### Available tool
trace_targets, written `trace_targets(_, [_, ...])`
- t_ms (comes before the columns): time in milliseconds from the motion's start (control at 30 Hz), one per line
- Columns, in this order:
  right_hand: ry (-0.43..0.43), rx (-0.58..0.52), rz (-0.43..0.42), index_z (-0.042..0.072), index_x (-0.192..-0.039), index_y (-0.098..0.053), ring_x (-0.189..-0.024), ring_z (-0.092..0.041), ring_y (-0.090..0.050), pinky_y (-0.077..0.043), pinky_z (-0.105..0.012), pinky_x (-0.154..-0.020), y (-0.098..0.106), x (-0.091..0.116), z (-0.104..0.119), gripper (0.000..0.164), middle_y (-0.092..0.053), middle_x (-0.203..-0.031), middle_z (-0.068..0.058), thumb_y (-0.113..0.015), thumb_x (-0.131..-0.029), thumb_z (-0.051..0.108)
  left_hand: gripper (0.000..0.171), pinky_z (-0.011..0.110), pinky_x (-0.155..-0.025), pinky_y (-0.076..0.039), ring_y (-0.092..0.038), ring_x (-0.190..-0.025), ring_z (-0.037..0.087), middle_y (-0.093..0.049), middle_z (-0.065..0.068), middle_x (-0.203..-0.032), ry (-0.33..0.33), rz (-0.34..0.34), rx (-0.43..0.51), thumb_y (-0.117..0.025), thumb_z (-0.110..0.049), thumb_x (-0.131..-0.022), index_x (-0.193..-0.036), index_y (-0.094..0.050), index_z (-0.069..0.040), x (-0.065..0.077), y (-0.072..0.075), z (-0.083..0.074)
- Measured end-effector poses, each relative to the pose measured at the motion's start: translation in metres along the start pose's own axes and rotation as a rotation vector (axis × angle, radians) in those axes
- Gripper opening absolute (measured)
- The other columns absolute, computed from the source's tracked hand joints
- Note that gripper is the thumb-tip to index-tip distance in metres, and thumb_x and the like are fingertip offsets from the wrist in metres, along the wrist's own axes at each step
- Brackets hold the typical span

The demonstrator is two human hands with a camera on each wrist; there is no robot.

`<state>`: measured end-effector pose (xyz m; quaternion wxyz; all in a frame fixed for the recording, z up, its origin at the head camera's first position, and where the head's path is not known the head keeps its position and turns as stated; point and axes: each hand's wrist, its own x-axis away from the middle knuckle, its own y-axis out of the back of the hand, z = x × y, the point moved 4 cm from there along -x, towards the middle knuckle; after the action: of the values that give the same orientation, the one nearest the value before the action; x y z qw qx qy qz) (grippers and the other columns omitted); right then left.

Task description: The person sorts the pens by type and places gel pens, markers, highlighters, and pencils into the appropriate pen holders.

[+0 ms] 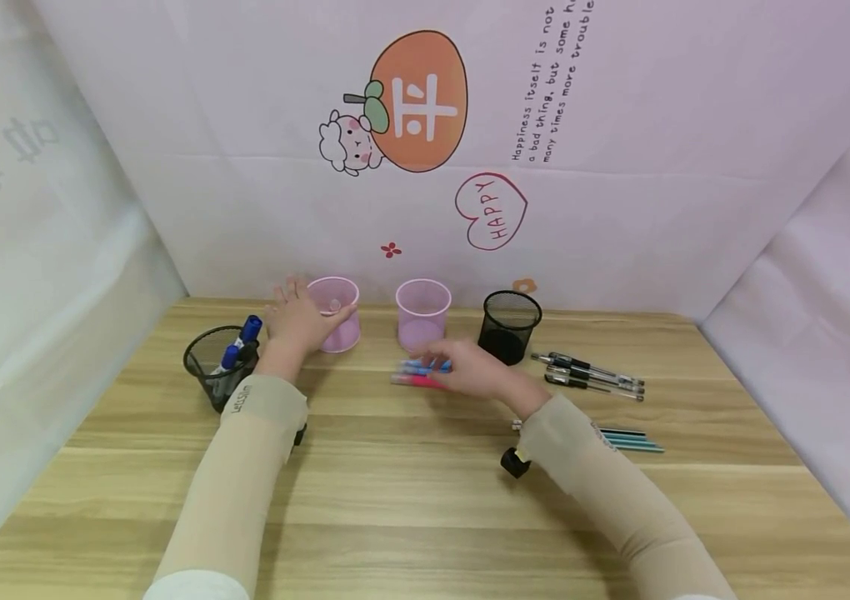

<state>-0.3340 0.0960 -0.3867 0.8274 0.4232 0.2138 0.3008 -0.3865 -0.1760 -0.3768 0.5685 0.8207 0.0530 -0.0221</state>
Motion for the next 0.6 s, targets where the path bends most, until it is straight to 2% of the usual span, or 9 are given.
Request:
trace_targets(100, [0.018,0.128,0.011,0.005,-0.120,-0.071,-0.096,-0.020,-0.066,-0.055,-0.036,-0.085,-0.003,0.000,-0.001,0.032,-0.072,-0.105,-0.006,-0.074,-0.089,0.004,0.119,0.073,-0.115,-0.015,-0.007,-0.151,0.054,-0.006,0.034,-0.165,-0.003,0.000,0.002,-0.050,-0.076,-0.092,-0.158,-0.006,0.013,0.000,-0.001,0.001])
trace_targets(200, [0.036,0.200,0.022,0.007,-0.122,-0.072,-0.098,-0.021,-0.065,-0.054,-0.039,-0.087,-0.005,-0.001,0.000,0.034,-0.073,-0.107,-0.006,-0.077,-0.088,0.005,0.120,0.072,-0.115,-0.014,-0.007,-0.151,0.054,-0.006,0.034,-0.165,-0.004,0.002,-0.001,-0.050,-0.077,-0.092,-0.158,-0.006,0.013,0.000,0.000,0.001])
trace_targets(400, [0.035,0.251,0.038,0.007,-0.122,-0.073,-0.099,-0.022,-0.065,-0.054,-0.040,-0.090,-0.008,-0.002,0.000,0.038,-0.072,-0.105,-0.005,-0.079,-0.085,0.002,0.120,0.072,-0.116,-0.014,-0.006,-0.151,0.054,-0.005,0.034,-0.165,-0.005,0.008,0.002,-0.049,-0.078,-0.091,-0.159,-0.006,0.013,0.000,-0.001,0.001])
trace_targets(600, [0.056,0.309,0.017,0.010,-0.113,-0.076,-0.090,-0.019,-0.062,-0.054,-0.037,-0.083,-0.012,-0.006,0.002,0.028,-0.072,-0.101,-0.004,-0.082,-0.085,0.007,0.120,0.072,-0.116,-0.014,-0.006,-0.151,0.054,-0.004,0.034,-0.165,-0.004,0.011,0.000,-0.048,-0.078,-0.092,-0.159,-0.006,0.012,-0.001,-0.001,0.001])
